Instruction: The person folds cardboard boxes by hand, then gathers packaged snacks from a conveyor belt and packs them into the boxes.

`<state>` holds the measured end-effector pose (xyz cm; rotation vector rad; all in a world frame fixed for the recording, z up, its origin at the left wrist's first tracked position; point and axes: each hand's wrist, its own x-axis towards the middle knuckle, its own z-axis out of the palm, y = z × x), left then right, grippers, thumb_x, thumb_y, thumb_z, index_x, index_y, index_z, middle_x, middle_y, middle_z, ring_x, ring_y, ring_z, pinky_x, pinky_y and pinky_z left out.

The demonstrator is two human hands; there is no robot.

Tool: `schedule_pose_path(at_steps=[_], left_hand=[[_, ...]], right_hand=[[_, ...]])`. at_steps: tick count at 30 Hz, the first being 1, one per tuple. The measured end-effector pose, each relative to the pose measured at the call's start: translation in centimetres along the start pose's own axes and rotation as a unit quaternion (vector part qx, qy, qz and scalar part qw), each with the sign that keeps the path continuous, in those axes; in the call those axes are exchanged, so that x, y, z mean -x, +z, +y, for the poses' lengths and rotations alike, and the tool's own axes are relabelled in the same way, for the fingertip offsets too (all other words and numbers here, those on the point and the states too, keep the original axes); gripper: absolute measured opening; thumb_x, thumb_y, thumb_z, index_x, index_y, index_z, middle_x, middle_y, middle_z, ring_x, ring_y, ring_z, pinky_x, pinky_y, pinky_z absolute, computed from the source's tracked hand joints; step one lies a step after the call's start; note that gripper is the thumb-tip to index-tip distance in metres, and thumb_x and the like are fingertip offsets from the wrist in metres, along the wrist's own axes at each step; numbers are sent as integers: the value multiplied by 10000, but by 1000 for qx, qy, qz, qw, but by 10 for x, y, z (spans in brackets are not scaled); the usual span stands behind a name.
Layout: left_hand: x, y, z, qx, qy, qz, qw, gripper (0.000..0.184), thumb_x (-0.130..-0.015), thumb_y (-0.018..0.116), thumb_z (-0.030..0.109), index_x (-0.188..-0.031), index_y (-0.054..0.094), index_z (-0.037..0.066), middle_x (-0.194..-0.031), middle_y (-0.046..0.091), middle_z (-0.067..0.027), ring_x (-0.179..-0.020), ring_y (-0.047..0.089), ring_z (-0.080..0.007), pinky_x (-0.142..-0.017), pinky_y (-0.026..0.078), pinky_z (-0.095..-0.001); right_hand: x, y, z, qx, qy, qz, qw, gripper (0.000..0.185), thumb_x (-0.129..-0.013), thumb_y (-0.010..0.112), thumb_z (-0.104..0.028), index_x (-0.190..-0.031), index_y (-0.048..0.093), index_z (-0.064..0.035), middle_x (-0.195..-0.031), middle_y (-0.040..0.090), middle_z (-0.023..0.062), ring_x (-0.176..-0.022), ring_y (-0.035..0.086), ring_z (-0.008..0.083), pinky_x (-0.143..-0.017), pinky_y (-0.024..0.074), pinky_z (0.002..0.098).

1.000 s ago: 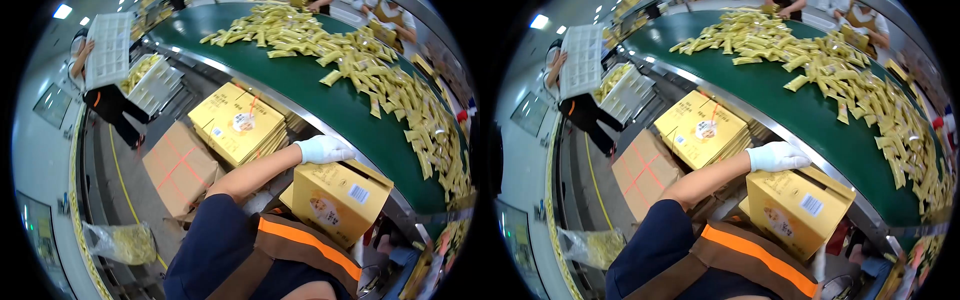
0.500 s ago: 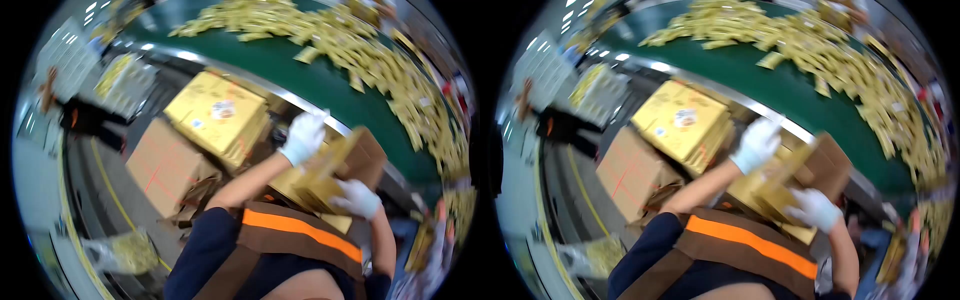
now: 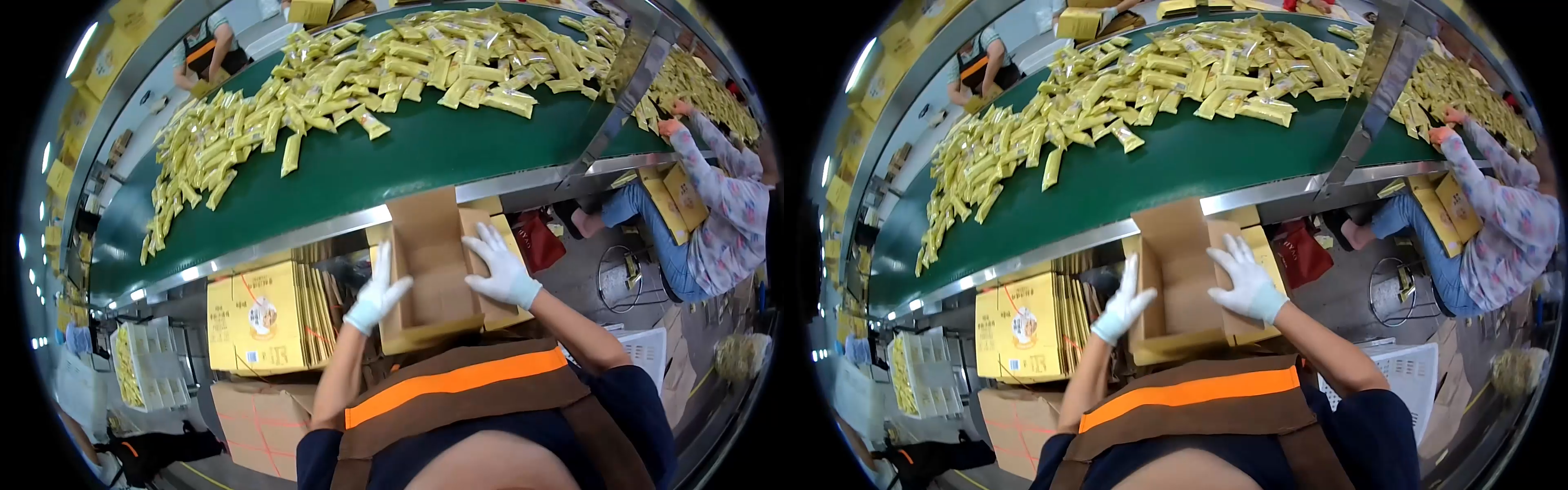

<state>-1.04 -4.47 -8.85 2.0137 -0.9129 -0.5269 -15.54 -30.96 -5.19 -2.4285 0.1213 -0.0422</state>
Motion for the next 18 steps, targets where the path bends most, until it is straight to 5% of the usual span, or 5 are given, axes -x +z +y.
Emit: schedule_pose_path(at_steps=[4,6,9,12,18], left_hand=[[-1,26,11,242,-14,35,970,844,-919,502,242,-1548,20,-47,-1628,49,-239,-1520,26,-314,-1209,58,-325],[-6,30,-21,88,-23,58,994,836,-922,531,342,-1555,117,-14,-1618,109,-249,-1505,45,-411,-1211,56,-445],[-21,-17,5,-180,14,41,983,815,-867,580,488,-1516,317,71,-1593,193,-243,-1444,102,-549,-1125,82,-682],[-66,-84,-2,-334,-11,87,939,742,-855,603,468,-1451,409,72,-1550,289,-239,-1410,226,-523,-1123,160,-662],[-148,-178,-120,-309,-93,412,852,644,-944,581,377,-1451,403,21,-1494,373,-267,-1357,378,-435,-1123,304,-457]], right_hand=[[2,0,26,-100,37,-66,992,889,-815,677,-395,-1531,246,-90,-1565,213,283,-1469,179,421,-1184,233,446],[-9,3,43,-182,68,-107,975,939,-825,660,-436,-1560,175,-110,-1529,304,292,-1438,282,419,-1158,288,448],[-81,-91,-7,218,100,-242,940,539,-850,597,-496,-1205,597,-90,-968,662,211,-925,630,414,-912,464,486],[-182,-143,3,318,-63,-39,945,420,-862,585,-463,-695,665,-86,-612,612,146,-600,603,368,-676,497,486],[-466,-125,-14,217,-150,67,962,632,-900,506,-602,-1218,632,-70,-1221,629,194,-1076,617,374,-909,485,434]])
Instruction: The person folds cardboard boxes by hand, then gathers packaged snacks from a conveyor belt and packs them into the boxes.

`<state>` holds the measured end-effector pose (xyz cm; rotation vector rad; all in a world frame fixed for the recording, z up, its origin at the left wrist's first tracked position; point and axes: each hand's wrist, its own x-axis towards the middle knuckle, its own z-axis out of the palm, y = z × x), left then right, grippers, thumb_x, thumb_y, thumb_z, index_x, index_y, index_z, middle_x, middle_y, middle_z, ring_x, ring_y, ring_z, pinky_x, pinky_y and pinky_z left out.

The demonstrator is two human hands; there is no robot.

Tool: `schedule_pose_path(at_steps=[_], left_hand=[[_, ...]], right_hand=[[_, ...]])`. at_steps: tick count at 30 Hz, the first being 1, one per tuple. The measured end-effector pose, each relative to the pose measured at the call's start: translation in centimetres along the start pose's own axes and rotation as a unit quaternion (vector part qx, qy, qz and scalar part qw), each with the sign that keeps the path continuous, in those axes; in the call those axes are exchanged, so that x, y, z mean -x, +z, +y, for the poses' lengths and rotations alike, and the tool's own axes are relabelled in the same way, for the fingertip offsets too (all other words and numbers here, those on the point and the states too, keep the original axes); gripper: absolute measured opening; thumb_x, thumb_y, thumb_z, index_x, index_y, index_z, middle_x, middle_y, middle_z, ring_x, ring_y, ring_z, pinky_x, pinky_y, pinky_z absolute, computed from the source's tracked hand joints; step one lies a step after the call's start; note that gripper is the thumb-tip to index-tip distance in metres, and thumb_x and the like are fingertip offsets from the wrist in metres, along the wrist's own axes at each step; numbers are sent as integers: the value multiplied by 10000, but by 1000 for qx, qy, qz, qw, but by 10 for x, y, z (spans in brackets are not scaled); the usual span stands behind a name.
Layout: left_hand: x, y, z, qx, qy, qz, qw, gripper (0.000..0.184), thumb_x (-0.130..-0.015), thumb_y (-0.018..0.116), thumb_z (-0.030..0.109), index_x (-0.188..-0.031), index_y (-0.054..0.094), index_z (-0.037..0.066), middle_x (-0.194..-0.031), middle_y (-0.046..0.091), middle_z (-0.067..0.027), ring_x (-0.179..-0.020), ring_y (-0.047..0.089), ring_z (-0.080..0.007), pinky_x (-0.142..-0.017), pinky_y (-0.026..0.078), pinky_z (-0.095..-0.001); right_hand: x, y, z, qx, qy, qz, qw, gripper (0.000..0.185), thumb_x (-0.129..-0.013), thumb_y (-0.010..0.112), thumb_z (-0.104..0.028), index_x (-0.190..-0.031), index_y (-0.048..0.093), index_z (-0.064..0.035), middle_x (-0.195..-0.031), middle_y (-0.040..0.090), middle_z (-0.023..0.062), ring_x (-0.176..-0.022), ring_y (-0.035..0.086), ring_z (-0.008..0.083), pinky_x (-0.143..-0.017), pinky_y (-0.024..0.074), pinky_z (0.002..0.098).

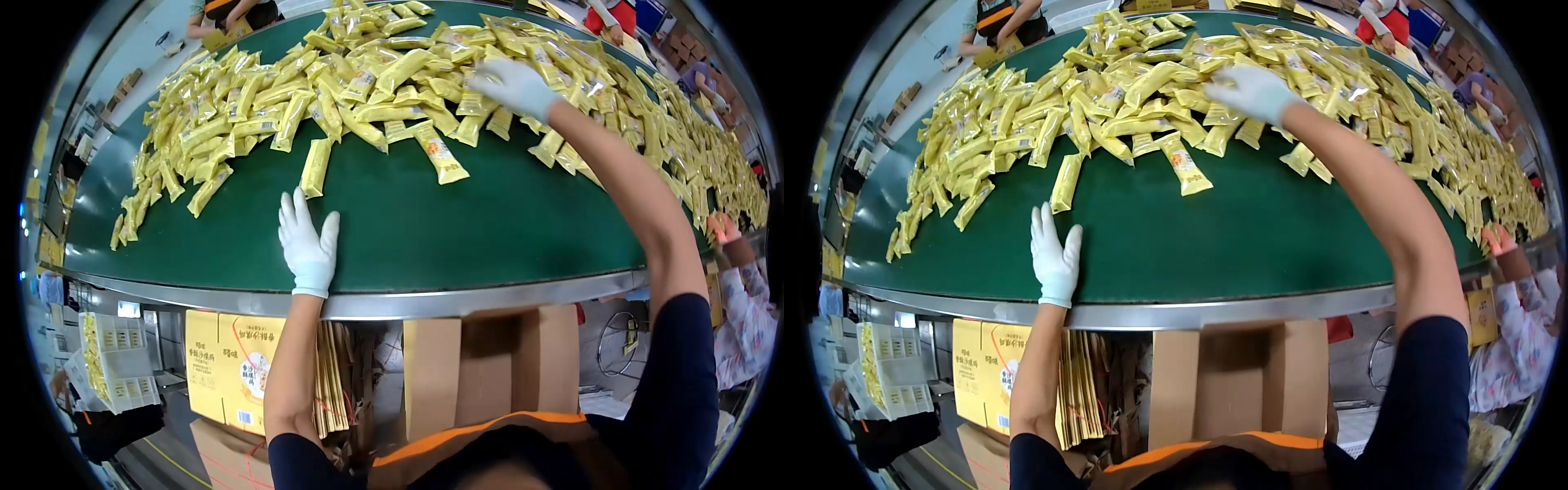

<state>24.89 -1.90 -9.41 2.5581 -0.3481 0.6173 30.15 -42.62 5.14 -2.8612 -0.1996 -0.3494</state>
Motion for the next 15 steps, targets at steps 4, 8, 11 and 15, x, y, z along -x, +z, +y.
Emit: schedule_pose_path(at_steps=[4,8,11,15], left_hand=[[-2,-4,-1,37,-15,1,999,648,-936,617,312,-1476,381,43,-1518,342,-268,-1357,396,-426,-1107,344,-430],[-11,1,-9,115,-52,19,992,720,-919,615,441,-1485,370,69,-1519,330,-275,-1323,392,-481,-1096,342,-466],[-47,23,-6,44,-79,30,995,636,-887,658,428,-1427,467,149,-1411,472,-220,-1220,497,-408,-1025,393,-444],[-44,45,5,60,61,0,996,355,-818,654,221,-1170,677,184,-1183,619,-124,-1103,563,-311,-965,426,-421]], right_hand=[[-145,77,-6,166,-44,-33,985,760,-878,451,-693,-1458,399,-206,-1460,449,138,-1330,436,338,-1098,353,425],[-165,124,-15,-2,30,-194,980,1038,-775,396,-864,-1558,276,-193,-1609,255,114,-1472,272,316,-1193,226,427],[-122,90,-61,39,-17,-307,951,1011,-768,416,-862,-1548,299,-229,-1596,292,114,-1454,305,335,-1190,231,435],[-47,58,-76,113,-110,-363,918,881,-776,462,-837,-1491,399,-326,-1493,467,83,-1326,487,336,-1126,348,442]])
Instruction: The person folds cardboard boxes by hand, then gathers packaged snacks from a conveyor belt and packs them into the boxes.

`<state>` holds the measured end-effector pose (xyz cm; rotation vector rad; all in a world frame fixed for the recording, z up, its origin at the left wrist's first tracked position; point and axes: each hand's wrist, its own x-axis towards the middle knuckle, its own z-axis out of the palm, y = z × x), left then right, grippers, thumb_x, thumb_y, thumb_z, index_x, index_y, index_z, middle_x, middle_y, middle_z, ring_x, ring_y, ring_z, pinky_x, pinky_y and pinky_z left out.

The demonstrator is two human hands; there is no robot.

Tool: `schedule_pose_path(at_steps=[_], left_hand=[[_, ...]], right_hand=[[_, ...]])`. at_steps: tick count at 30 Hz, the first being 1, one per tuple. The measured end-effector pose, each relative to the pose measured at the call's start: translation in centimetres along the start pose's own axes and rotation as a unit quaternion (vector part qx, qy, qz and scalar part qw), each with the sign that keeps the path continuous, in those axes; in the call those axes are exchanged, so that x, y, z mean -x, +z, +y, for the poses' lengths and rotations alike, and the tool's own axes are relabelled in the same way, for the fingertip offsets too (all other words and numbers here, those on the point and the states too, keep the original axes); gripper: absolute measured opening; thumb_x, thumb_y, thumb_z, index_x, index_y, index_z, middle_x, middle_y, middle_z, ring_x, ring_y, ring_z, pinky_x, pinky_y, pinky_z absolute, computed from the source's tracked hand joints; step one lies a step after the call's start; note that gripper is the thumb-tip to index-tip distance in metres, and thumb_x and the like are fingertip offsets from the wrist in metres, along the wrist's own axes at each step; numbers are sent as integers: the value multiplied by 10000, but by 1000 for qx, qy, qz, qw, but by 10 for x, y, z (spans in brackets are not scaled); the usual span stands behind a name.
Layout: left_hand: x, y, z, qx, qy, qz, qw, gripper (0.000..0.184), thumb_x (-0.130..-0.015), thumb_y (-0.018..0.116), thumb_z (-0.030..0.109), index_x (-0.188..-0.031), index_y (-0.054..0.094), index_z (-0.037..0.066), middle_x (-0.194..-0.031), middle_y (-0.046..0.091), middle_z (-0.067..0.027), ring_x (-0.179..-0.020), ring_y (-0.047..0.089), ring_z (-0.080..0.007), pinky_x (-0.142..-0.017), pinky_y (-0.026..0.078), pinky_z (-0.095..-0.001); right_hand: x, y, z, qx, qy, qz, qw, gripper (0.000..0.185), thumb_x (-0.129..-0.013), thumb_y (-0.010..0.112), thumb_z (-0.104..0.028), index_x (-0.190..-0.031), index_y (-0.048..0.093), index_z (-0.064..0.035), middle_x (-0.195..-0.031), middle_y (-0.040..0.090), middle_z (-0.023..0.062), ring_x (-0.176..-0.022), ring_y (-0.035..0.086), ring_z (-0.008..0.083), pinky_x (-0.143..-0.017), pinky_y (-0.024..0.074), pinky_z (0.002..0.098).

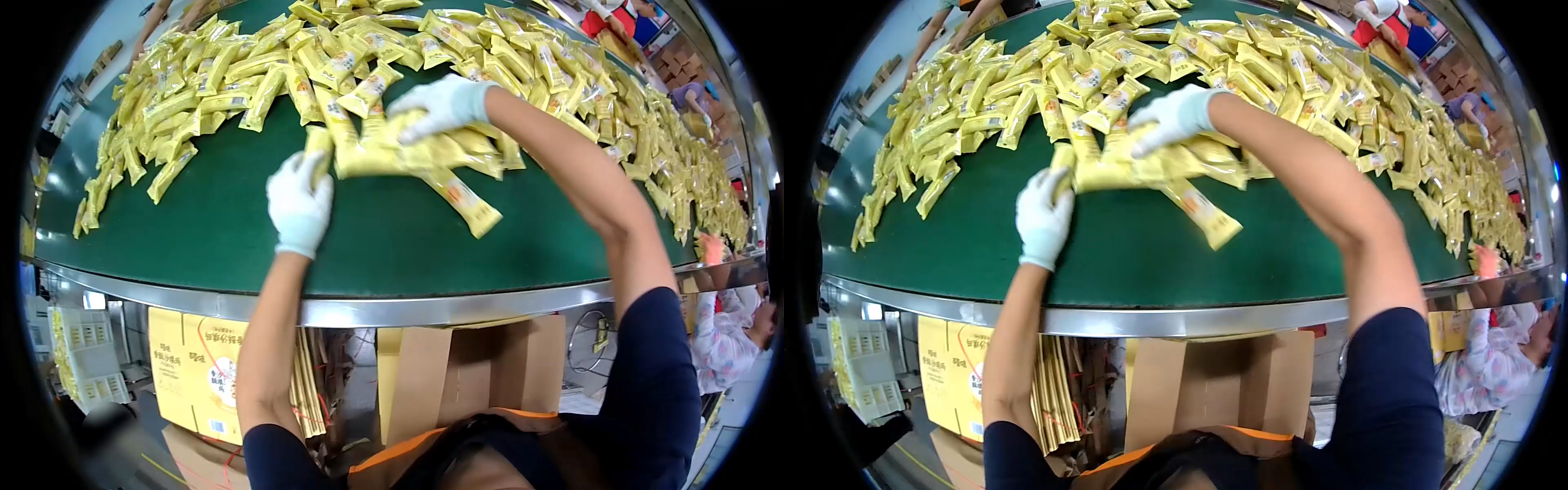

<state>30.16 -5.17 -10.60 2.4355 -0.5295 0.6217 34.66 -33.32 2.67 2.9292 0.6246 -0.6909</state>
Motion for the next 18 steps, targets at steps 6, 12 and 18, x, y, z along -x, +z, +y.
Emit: schedule_pose_path(at_steps=[6,12,18], left_hand=[[39,-31,51,57,20,-53,997,506,-826,613,105,-1329,563,97,-1207,622,-151,-1066,582,-358,-972,455,-399],[37,-27,56,-15,-19,-93,995,641,-831,652,161,-1439,454,105,-1146,623,-175,-1054,581,-366,-930,467,-435],[45,-28,38,210,-99,-36,972,630,-929,506,63,-1516,287,-6,-1457,451,-221,-1288,496,-282,-1080,373,-356]], right_hand=[[26,2,144,-146,162,272,937,843,-776,579,-753,-1439,505,-238,-1412,528,160,-1253,547,335,-1068,419,425],[25,74,163,-101,290,259,916,1034,-716,513,-855,-1544,292,-277,-1536,329,251,-1361,423,405,-1113,356,488],[106,94,114,-52,183,140,972,865,-754,609,-689,-1463,429,-228,-1418,501,143,-1264,521,355,-1041,429,428]])
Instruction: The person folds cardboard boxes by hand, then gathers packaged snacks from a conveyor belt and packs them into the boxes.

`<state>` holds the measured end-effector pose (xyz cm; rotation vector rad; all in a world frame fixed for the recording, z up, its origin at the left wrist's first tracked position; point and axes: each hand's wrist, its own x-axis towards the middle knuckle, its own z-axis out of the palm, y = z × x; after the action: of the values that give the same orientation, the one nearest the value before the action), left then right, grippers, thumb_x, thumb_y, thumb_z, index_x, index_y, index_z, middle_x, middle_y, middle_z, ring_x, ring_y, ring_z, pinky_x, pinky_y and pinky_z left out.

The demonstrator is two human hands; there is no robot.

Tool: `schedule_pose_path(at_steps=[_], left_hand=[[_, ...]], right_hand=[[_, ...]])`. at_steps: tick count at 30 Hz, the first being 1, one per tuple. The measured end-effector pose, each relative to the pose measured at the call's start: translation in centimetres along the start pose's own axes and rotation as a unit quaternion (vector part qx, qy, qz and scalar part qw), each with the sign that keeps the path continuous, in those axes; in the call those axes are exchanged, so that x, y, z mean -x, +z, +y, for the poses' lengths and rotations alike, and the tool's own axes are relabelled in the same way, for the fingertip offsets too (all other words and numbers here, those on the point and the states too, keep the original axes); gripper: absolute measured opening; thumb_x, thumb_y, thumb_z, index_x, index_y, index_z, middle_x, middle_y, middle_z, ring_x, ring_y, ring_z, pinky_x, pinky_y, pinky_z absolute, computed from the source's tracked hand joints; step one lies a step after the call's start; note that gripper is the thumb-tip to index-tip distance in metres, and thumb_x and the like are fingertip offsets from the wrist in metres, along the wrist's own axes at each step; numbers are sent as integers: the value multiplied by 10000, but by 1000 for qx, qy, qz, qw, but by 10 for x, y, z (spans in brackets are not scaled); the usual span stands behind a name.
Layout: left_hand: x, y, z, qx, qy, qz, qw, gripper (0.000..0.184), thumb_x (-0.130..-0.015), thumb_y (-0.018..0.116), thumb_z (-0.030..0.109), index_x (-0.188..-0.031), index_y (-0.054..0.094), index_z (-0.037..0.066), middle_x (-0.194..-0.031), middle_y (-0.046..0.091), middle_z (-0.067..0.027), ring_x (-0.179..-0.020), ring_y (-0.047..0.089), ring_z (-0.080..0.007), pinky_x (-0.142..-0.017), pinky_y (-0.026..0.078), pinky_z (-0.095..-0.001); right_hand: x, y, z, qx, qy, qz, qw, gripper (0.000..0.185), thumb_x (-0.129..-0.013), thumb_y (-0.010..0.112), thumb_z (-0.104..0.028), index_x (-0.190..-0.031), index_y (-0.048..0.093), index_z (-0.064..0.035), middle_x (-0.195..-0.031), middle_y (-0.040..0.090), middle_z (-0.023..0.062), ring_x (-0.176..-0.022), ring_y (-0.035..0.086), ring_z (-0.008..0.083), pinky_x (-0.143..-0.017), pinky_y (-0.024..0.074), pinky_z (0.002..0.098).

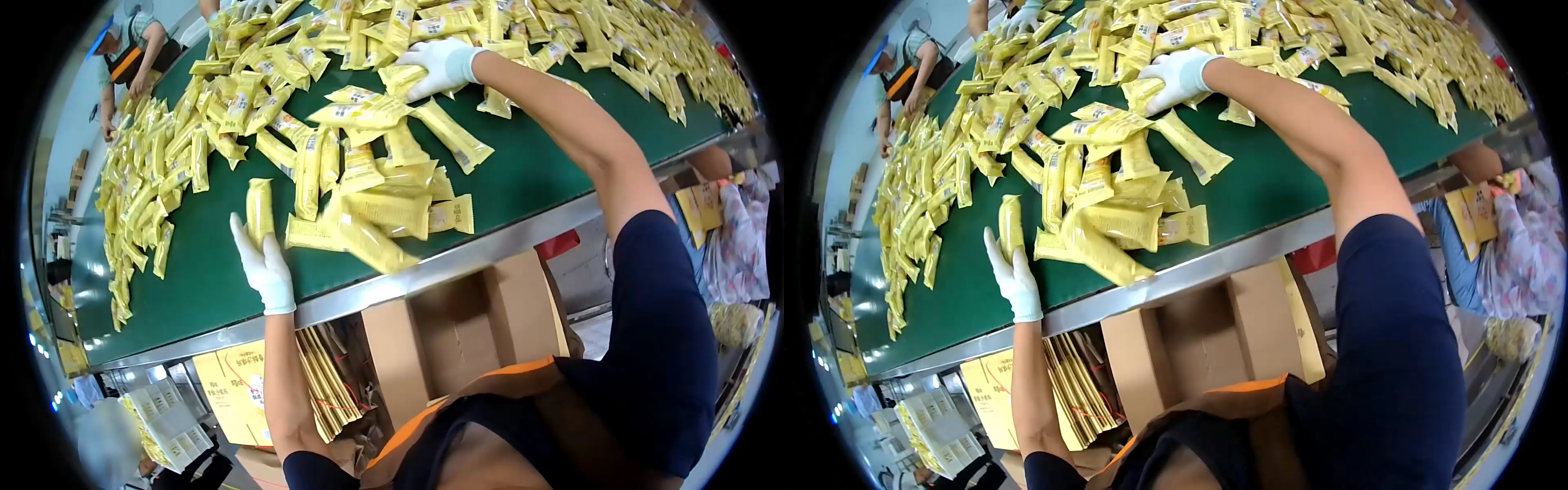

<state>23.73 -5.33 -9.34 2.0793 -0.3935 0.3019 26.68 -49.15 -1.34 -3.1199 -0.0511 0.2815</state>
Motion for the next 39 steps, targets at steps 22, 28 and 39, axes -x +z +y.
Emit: schedule_pose_path(at_steps=[22,28,39], left_hand=[[13,38,94,-269,254,-273,888,634,-752,765,127,-1334,514,115,-1398,513,-126,-1360,407,-375,-1100,352,-514],[-4,10,107,-280,254,-341,861,577,-795,734,166,-1328,519,116,-1431,501,-128,-1334,446,-370,-1095,367,-505],[-9,16,146,-378,379,-231,813,548,-613,764,49,-1136,606,95,-1073,629,-86,-1043,597,-283,-1125,322,-537]], right_hand=[[249,74,11,-77,70,165,981,580,-829,641,-124,-1380,463,-94,-1291,549,126,-1105,560,340,-946,445,398],[245,91,6,-88,48,204,974,461,-856,672,-227,-1286,534,-132,-1067,542,99,-1007,544,318,-869,480,406],[255,92,51,-385,232,256,856,476,-910,562,-474,-1176,686,-99,-1170,680,150,-1114,613,321,-964,473,384]])
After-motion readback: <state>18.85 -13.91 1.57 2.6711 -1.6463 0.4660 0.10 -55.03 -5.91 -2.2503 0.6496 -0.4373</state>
